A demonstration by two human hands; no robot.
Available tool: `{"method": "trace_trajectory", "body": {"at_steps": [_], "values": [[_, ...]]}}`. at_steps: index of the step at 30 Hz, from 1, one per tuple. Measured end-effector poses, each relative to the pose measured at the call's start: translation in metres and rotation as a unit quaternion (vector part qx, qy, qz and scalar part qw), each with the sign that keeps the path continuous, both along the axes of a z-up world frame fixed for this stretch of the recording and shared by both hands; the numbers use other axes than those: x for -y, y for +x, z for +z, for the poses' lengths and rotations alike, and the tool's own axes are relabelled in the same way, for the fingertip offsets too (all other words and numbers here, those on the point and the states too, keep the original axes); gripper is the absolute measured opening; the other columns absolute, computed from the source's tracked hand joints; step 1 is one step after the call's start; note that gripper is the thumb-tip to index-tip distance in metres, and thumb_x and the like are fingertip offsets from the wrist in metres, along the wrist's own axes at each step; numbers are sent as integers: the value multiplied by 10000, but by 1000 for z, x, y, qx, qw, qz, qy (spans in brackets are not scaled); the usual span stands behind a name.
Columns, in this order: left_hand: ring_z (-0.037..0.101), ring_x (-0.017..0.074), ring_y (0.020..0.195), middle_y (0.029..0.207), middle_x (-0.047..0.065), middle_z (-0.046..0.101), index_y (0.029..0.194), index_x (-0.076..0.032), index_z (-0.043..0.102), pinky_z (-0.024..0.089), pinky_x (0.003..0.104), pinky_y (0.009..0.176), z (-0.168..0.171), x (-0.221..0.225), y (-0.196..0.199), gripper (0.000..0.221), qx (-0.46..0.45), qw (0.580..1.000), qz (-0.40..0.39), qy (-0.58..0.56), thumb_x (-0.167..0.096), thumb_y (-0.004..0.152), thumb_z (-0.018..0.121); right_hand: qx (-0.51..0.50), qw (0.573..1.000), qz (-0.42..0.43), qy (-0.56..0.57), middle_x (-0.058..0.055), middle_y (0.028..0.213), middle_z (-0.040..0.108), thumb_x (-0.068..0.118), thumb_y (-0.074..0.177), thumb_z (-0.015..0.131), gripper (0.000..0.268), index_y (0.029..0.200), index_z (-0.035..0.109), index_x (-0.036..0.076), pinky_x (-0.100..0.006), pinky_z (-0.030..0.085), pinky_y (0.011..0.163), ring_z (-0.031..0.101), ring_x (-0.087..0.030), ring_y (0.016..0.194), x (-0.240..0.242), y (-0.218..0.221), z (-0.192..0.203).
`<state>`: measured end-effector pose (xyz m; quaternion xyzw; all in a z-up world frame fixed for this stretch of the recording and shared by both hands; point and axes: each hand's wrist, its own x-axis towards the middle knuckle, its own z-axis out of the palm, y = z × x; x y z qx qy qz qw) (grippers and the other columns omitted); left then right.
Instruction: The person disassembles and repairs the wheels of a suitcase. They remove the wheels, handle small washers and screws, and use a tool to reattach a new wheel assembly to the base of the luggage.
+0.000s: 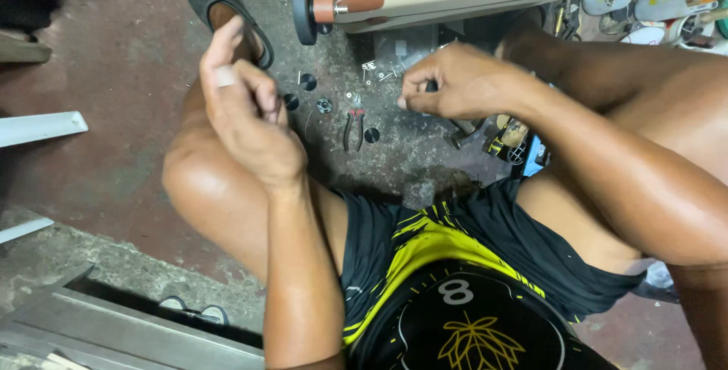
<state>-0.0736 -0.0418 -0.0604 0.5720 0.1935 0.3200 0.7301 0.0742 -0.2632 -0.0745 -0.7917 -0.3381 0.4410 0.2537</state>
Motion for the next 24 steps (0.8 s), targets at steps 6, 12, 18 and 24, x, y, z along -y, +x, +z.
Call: {"method": "trace_trajectory", "body": {"at_steps": [6,12,18,24], "values": [[406,93,588,761,16,497,1243,42,598,348,231,488,-52,-7,-14,332,-36,921,-32,-386,-182,1061,435,-126,985,-69,-96,-41,879,774,220,893,706,151,947,788,105,-349,523,755,655,-156,791,15,-2,-192],[599,148,696,830,60,639,1184,9,623,543,266,651,-156,20,13,303,-194,853,11,-484,-123,947,489,-152,963,-218,-52,-53,1015,779,209,864,716,192,1023,783,126,-320,529,867,698,-169,923,-14,-17,-291],[707,207,845,990,115,716,1213,-16,603,625,342,765,-316,37,21,351,-383,816,44,-431,-253,996,462,39,973,-222,51,-138,1192,716,247,905,737,338,1202,708,88,-397,508,943,673,-293,1071,-54,-15,-262],[652,216,839,1129,190,710,1357,-27,556,524,341,681,-431,60,-5,433,-442,841,14,-312,-273,1000,569,89,974,-205,-35,-133,1171,720,244,897,740,330,1184,712,84,-391,510,934,675,-283,1056,-84,7,-213]]}}
